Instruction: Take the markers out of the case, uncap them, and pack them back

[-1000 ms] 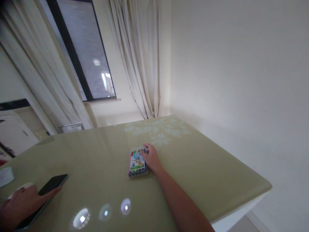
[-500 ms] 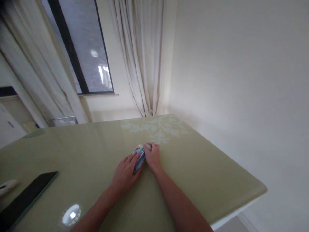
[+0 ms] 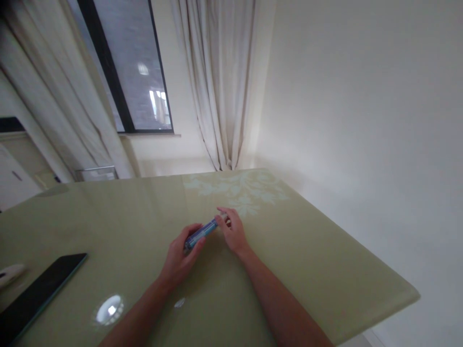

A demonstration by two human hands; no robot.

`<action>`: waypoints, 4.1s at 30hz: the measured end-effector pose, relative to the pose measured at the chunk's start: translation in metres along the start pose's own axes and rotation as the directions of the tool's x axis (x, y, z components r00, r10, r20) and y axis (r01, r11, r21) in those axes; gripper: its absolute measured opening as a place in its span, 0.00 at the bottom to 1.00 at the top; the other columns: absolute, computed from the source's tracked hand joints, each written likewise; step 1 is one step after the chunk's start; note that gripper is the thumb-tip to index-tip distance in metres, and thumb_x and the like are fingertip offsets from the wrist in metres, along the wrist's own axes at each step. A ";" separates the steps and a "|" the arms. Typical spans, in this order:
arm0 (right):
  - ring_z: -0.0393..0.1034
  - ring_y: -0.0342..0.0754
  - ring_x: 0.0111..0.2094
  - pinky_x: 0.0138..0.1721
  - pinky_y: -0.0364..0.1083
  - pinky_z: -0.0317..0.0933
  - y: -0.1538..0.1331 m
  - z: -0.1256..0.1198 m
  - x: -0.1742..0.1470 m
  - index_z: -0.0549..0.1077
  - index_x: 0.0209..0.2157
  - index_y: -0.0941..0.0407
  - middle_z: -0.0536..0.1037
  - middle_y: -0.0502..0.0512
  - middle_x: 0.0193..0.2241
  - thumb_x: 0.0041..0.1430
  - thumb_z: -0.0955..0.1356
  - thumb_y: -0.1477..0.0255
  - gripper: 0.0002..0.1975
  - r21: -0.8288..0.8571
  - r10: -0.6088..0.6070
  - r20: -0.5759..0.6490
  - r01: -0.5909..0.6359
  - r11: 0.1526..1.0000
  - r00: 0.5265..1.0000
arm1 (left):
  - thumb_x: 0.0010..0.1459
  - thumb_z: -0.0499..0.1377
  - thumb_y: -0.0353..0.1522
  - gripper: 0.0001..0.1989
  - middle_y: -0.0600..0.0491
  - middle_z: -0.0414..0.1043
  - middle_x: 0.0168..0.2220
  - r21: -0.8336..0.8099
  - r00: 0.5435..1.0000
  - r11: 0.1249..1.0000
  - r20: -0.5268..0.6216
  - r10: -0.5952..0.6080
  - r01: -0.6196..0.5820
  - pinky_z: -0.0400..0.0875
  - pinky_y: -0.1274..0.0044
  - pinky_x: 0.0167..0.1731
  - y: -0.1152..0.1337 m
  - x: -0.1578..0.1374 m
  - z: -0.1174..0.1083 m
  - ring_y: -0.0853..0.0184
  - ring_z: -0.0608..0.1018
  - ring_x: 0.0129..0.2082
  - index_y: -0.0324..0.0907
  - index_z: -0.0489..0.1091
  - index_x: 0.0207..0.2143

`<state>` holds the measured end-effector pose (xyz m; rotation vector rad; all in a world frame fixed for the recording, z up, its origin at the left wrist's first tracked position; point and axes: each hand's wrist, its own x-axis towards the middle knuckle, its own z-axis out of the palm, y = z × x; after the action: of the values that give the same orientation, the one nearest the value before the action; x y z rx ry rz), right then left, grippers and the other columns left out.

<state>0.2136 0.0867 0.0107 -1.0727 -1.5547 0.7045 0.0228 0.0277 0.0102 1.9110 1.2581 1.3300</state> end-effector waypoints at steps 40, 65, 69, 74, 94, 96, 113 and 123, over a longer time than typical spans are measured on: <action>0.69 0.66 0.55 0.56 0.60 0.61 -0.010 -0.009 -0.001 0.76 0.55 0.57 0.78 0.68 0.53 0.66 0.65 0.57 0.24 -0.855 0.069 -0.018 -0.051 0.516 0.997 | 0.67 0.52 0.38 0.13 0.58 0.65 0.24 0.242 0.991 0.966 0.125 0.058 -0.087 0.59 0.78 0.28 -0.009 0.003 0.021 0.69 0.68 0.25 0.44 0.61 0.28; 0.60 0.54 0.67 0.68 0.57 0.48 0.005 -0.027 0.004 0.69 0.63 0.56 0.70 0.63 0.64 0.73 0.56 0.65 0.24 -0.638 -0.170 0.061 0.169 0.751 0.984 | 0.64 0.50 0.36 0.22 0.61 0.46 0.16 0.313 0.969 0.943 0.245 0.031 -0.109 0.49 0.76 0.24 -0.012 0.004 0.022 0.73 0.52 0.18 0.44 0.54 0.16; 0.69 0.53 0.61 0.63 0.53 0.59 -0.029 0.015 -0.022 0.69 0.63 0.55 0.75 0.62 0.59 0.72 0.54 0.52 0.31 -0.119 -0.379 0.488 0.490 0.864 0.786 | 0.56 0.55 0.30 0.10 0.55 0.65 0.20 0.294 0.955 0.946 0.291 0.048 -0.137 0.61 0.77 0.27 -0.022 0.003 0.023 0.70 0.66 0.21 0.42 0.70 0.22; 0.76 0.52 0.51 0.54 0.48 0.66 -0.045 0.030 -0.037 0.72 0.59 0.57 0.80 0.62 0.51 0.68 0.62 0.55 0.27 -0.056 -0.345 0.575 0.456 0.888 0.742 | 0.57 0.57 0.31 0.09 0.46 0.78 0.32 0.275 0.950 0.948 0.305 0.068 -0.157 0.70 0.74 0.31 -0.028 -0.001 0.027 0.62 0.77 0.31 0.39 0.78 0.32; 0.78 0.54 0.47 0.51 0.48 0.67 -0.038 0.023 -0.033 0.76 0.54 0.55 0.83 0.59 0.48 0.68 0.61 0.53 0.26 -0.186 -0.228 0.625 0.426 0.886 0.747 | 0.57 0.57 0.28 0.10 0.46 0.82 0.34 0.318 0.934 0.926 0.348 0.087 -0.205 0.72 0.74 0.36 -0.016 -0.002 0.025 0.62 0.80 0.34 0.41 0.80 0.33; 0.77 0.55 0.48 0.52 0.50 0.66 -0.033 0.021 -0.028 0.77 0.53 0.55 0.83 0.60 0.48 0.69 0.59 0.53 0.26 -0.208 -0.233 0.620 0.443 0.872 0.749 | 0.55 0.57 0.27 0.09 0.47 0.80 0.31 0.345 0.932 0.915 0.353 0.080 -0.209 0.70 0.74 0.36 -0.014 -0.004 0.025 0.62 0.79 0.32 0.42 0.78 0.30; 0.66 0.69 0.59 0.57 0.63 0.58 0.033 -0.108 0.025 0.68 0.60 0.64 0.72 0.77 0.58 0.65 0.63 0.57 0.30 -0.696 0.157 -0.606 -0.616 0.369 0.779 | 0.65 0.51 0.35 0.22 0.59 0.51 0.17 0.490 0.939 0.852 0.345 0.005 -0.185 0.45 0.75 0.26 -0.007 -0.004 0.020 0.70 0.50 0.19 0.43 0.58 0.17; 0.72 0.64 0.55 0.52 0.56 0.63 0.027 -0.072 0.025 0.70 0.59 0.62 0.76 0.74 0.53 0.68 0.62 0.54 0.30 -0.792 0.342 -0.280 -0.417 0.446 0.897 | 0.64 0.54 0.33 0.12 0.52 0.69 0.28 0.511 0.960 0.847 0.278 0.000 -0.148 0.61 0.75 0.32 -0.001 -0.001 0.019 0.65 0.70 0.29 0.43 0.68 0.27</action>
<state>0.2895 0.1139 0.0169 -2.2210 -1.6033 0.1170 0.0399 0.0293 0.0012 2.4364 1.5260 0.7524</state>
